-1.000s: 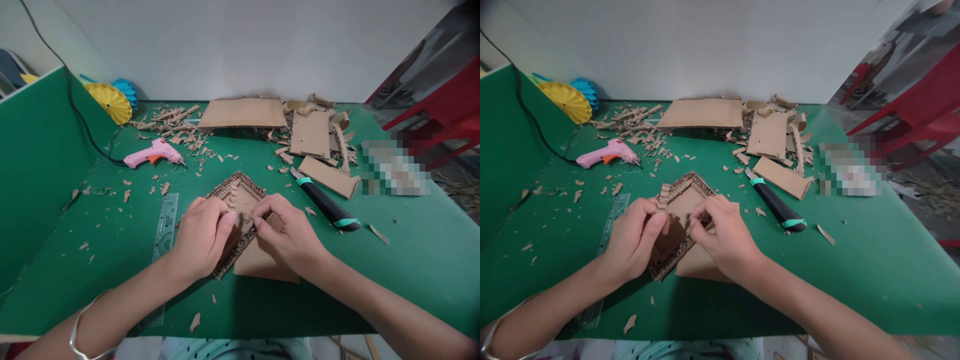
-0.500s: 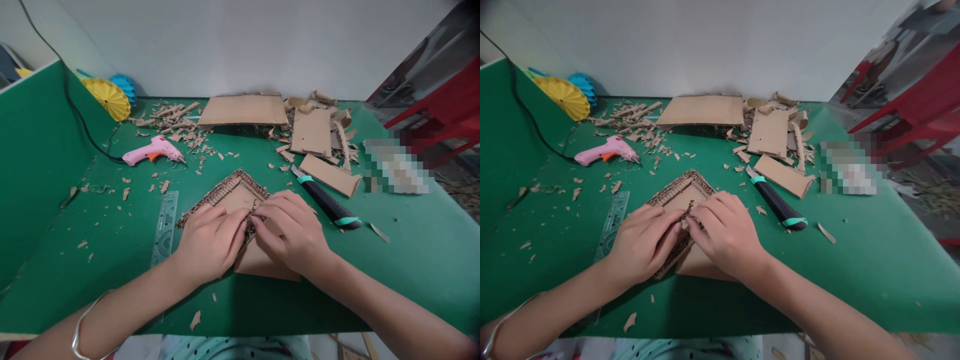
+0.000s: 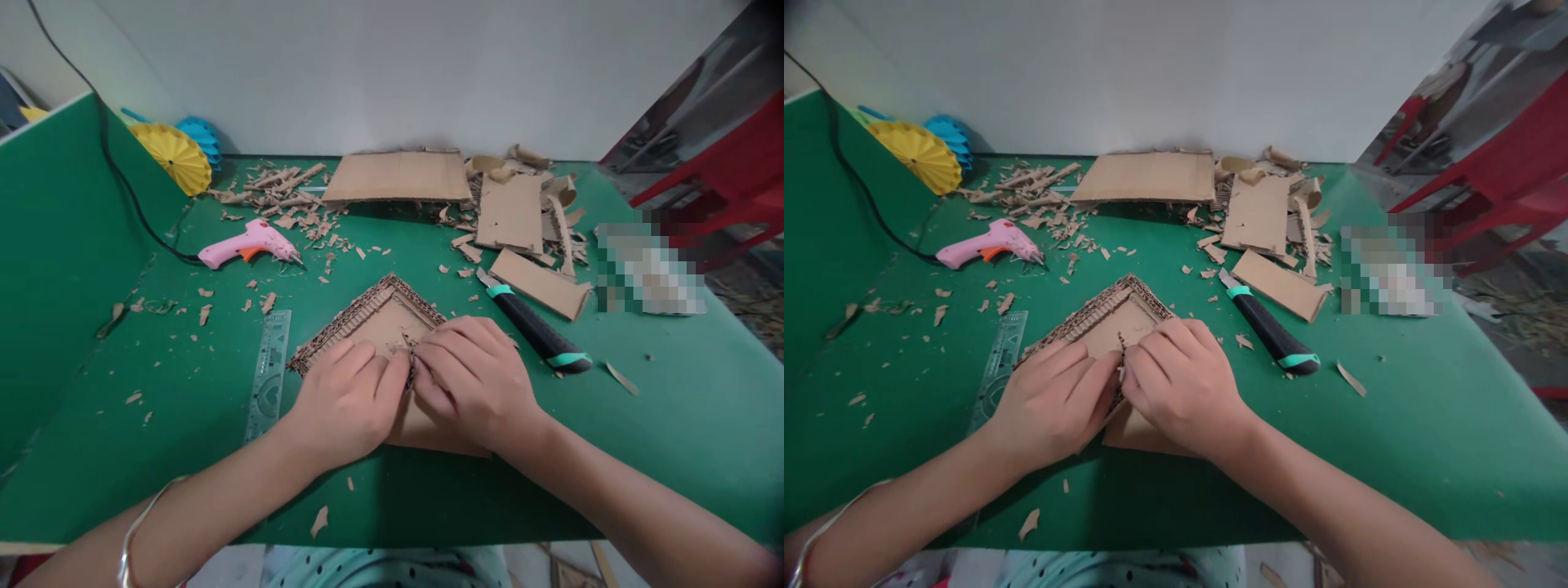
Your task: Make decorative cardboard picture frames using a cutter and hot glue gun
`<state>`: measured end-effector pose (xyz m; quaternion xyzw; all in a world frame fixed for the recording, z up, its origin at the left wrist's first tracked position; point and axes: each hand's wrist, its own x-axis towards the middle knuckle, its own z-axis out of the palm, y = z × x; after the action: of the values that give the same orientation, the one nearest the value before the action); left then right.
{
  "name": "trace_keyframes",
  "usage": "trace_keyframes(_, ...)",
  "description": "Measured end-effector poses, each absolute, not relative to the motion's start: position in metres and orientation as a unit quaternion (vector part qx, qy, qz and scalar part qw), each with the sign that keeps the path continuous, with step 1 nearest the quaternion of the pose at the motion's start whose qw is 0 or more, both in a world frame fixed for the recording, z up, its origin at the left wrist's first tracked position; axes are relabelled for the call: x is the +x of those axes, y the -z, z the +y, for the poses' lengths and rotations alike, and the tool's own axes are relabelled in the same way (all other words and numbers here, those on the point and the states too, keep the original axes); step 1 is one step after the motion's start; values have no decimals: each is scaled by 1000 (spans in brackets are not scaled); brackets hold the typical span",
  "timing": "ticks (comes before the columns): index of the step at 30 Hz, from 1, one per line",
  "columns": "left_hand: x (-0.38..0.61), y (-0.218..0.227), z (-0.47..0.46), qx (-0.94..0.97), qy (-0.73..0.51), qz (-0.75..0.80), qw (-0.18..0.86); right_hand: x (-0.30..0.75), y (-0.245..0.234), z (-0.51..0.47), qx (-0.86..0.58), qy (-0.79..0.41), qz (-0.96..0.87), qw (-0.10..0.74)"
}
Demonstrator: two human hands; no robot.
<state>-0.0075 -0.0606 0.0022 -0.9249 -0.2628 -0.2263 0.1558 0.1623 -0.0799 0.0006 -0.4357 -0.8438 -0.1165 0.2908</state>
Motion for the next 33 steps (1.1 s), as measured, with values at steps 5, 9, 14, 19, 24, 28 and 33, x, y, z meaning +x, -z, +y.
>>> trace_keyframes(5, -7, -1, -61, -927, 239, -275, 88, 161, -1, -80, -447, 66, -828, 333)
trace_keyframes(9, -8, -4, -60, -908, 242, -336, -65, 166, -4, -75, -481, -64, -773, 410)
trace_keyframes(14, -11, -8, -55, -887, 232, -346, -198, 180, -4, -68, -541, -225, -699, 410)
trace_keyframes(19, -14, -12, -50, -887, 203, -358, -210, 180, -4, -67, -404, -353, -738, 409)
trace_keyframes(24, -24, -29, -38, -873, 215, -400, -176, 182, -9, -65, -408, -289, -747, 438)
trace_keyframes(28, -34, -38, -25, -864, 155, -465, -118, 194, -6, -55, -514, -181, -739, 396)
trace_keyframes(33, -39, -21, -18, -893, 32, -449, -2, 206, 1, -47, -556, -39, -783, 275)
